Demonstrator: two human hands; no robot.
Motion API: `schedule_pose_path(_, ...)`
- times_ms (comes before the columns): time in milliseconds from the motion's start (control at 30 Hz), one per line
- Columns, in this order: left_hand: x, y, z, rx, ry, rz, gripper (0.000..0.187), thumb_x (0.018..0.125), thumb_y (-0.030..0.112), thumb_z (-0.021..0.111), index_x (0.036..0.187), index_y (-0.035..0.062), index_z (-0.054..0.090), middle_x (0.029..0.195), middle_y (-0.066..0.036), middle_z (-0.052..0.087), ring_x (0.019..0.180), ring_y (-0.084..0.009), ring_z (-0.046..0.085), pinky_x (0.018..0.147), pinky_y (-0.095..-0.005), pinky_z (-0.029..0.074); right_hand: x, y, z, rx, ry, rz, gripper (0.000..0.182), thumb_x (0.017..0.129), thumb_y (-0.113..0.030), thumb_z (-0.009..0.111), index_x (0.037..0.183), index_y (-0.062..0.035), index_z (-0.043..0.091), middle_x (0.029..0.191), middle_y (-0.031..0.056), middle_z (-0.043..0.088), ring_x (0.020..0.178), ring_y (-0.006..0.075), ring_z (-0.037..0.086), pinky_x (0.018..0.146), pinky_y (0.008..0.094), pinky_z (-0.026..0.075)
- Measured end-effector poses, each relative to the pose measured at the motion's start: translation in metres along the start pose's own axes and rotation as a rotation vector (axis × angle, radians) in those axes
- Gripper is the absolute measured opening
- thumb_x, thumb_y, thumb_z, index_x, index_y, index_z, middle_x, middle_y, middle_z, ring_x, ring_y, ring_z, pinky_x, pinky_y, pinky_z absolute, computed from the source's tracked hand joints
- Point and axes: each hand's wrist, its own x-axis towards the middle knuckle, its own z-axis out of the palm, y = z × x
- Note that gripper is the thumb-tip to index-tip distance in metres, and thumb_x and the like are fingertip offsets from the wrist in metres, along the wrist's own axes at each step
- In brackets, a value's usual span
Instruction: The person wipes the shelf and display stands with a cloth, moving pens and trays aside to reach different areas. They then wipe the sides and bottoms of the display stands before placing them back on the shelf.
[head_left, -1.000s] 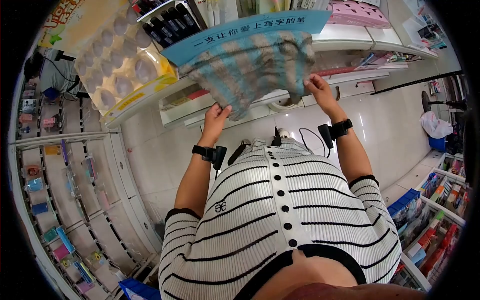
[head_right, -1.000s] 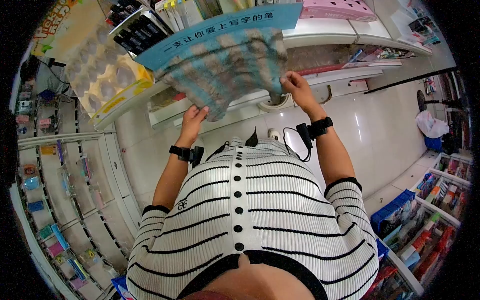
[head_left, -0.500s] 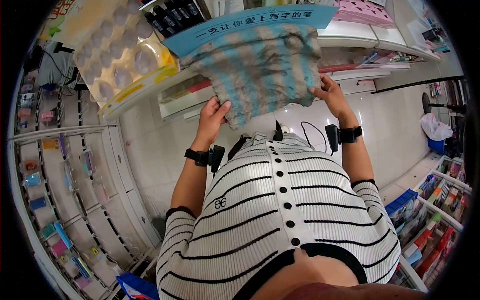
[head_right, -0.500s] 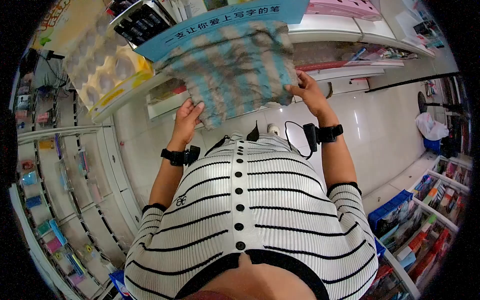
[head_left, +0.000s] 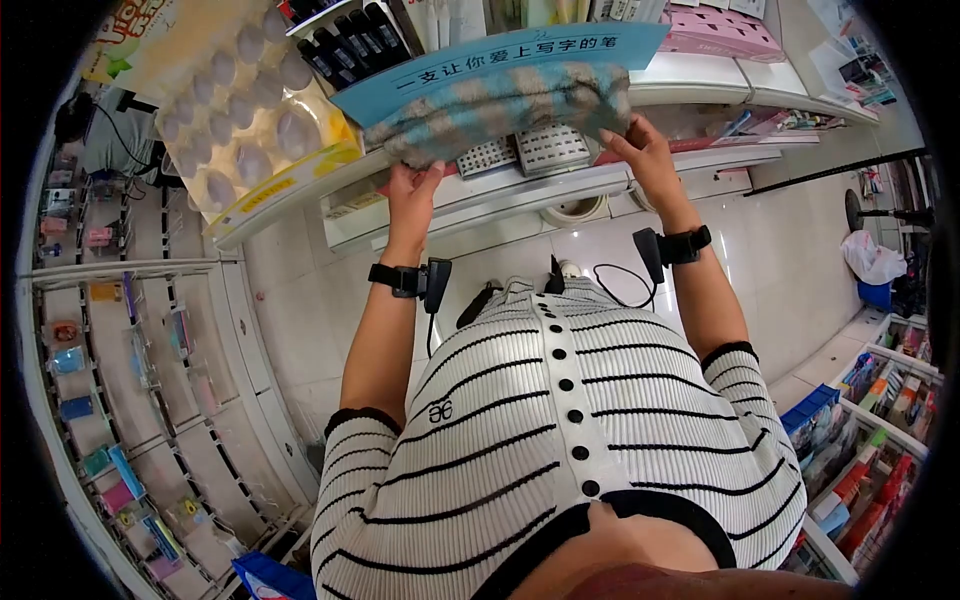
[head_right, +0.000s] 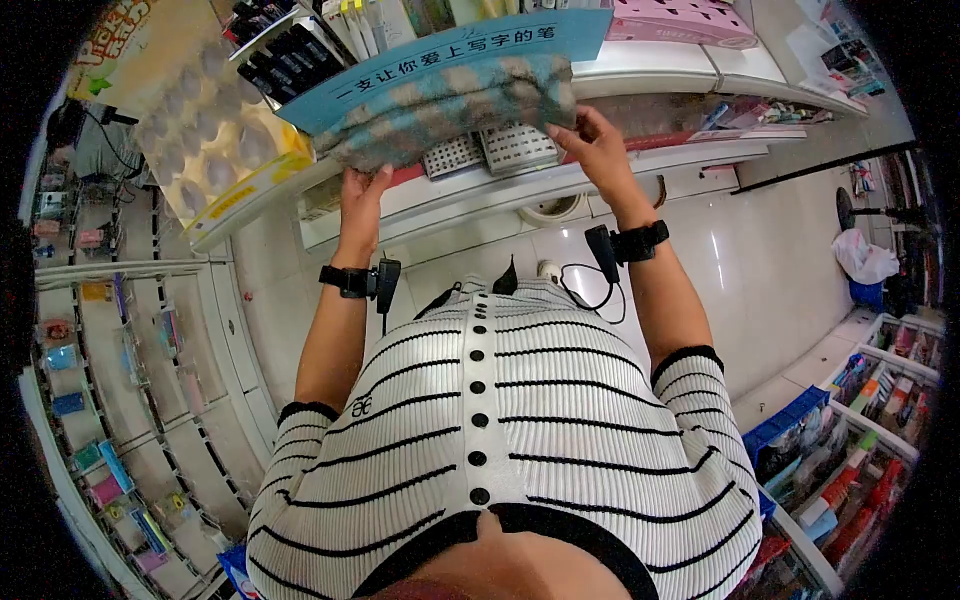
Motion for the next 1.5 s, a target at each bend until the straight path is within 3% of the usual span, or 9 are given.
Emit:
schedule_pose_path(167,-0.016,0.025,0.0,0.262,0.037,-0.182,0.028,0.092,0.019,0.069,0.109,-0.0019,0.062,0.104,-0.006,0.067,0.098,-0.0162,0.06,0.091,-0.0293,0.045,-0.021,-0.019,-0.01,-0.011,-0.03,-0.027,0.021,0.09,-0.014,0.073,0.106,-0.0019,0.067,0.101,-0.0014,0.061,0.084,0.0065,0.053,0.075,0.0222,0.044)
schedule_pose_path(467,-0.054,0.068,0.03,0.428,-0.534,0.268,0.019,0.089,0.01,0.071,0.104,-0.0016,0.068,0.103,-0.01,0.068,0.093,-0.0162,0.062,0.086,-0.0299,0.049,-0.09,-0.04,-0.106,0.151,0.148,-0.232,0.018,0.089,-0.007,0.068,0.106,-0.0005,0.065,0.109,0.0026,0.062,0.097,0.0115,0.057,0.087,0.0252,0.044)
schedule_pose_path(600,-0.055,0.093,0.041,0.35,-0.537,0.273,0.02,0.089,0.01,0.071,0.105,-0.0023,0.068,0.107,-0.011,0.068,0.095,-0.0177,0.063,0.087,-0.0306,0.049,-0.093,-0.061,-0.105,0.085,0.222,-0.296,0.016,0.089,-0.007,0.068,0.103,0.0004,0.066,0.112,0.0042,0.059,0.097,0.0136,0.055,0.088,0.0274,0.044)
schedule_pose_path(667,-0.058,0.105,0.04,0.361,-0.433,0.353,0.02,0.085,0.009,0.073,0.101,-0.0006,0.068,0.098,-0.014,0.066,0.089,-0.0277,0.063,0.08,-0.0326,0.05,-0.092,-0.062,-0.113,0.061,0.03,-0.457,0.023,0.092,-0.007,0.065,0.113,0.0021,0.065,0.125,0.0092,0.055,0.115,0.0197,0.055,0.101,0.0338,0.042)
schedule_pose_path(900,-0.071,0.139,0.013,0.49,-0.418,0.68,0.022,0.079,0.009,0.075,0.098,-0.0002,0.069,0.1,-0.015,0.066,0.089,-0.0316,0.064,0.08,-0.0341,0.051,-0.084,-0.096,-0.081,0.132,0.17,-0.619,0.017,0.087,-0.009,0.069,0.099,0.0024,0.067,0.125,0.0104,0.056,0.115,0.0207,0.054,0.096,0.0332,0.043)
schedule_pose_path(1200,-0.046,0.132,-0.011,0.621,0.037,0.15,0.022,0.082,0.017,0.078,0.093,0.0006,0.069,0.088,-0.01,0.068,0.083,-0.0246,0.062,0.076,-0.0297,0.049,-0.02,-0.092,-0.019,-0.174,0.167,-0.21,0.015,0.087,-0.009,0.073,0.095,0.0024,0.068,0.11,0.0036,0.066,0.093,0.0092,0.058,0.081,0.0221,0.044)
schedule_pose_path(1300,-0.015,0.126,-0.013,0.653,0.248,0.159,0.024,0.081,0.019,0.078,0.097,0.0037,0.07,0.081,-0.008,0.067,0.079,-0.0252,0.062,0.074,-0.0319,0.049,0.01,-0.102,0.013,-0.533,0.208,-0.433,0.022,0.083,-0.015,0.077,0.095,-0.0004,0.066,0.096,0.0049,0.067,0.087,0.0158,0.061,0.075,0.0276,0.047)
schedule_pose_path(1367,0.003,0.11,-0.017,0.965,0.438,0.511,0.024,0.08,0.019,0.077,0.1,0.0078,0.069,0.085,-0.006,0.065,0.083,-0.0276,0.062,0.077,-0.0364,0.049,0.028,-0.089,0.03,-0.737,0.338,-0.563,0.024,0.081,-0.017,0.079,0.094,-0.003,0.064,0.093,0.0064,0.065,0.085,0.0215,0.061,0.074,0.0321,0.047)
schedule_pose_path(1500,0.005,0.1,-0.003,1.202,0.499,0.669,0.024,0.082,0.014,0.073,0.104,0.011,0.067,0.097,-0.007,0.065,0.093,-0.0292,0.06,0.082,-0.04,0.047,0.024,-0.089,0.054,-1.003,0.536,-0.777,0.026,0.077,-0.017,0.078,0.093,-0.01,0.058,0.091,0.0058,0.061,0.087,0.0296,0.06,0.078,0.0401,0.044)
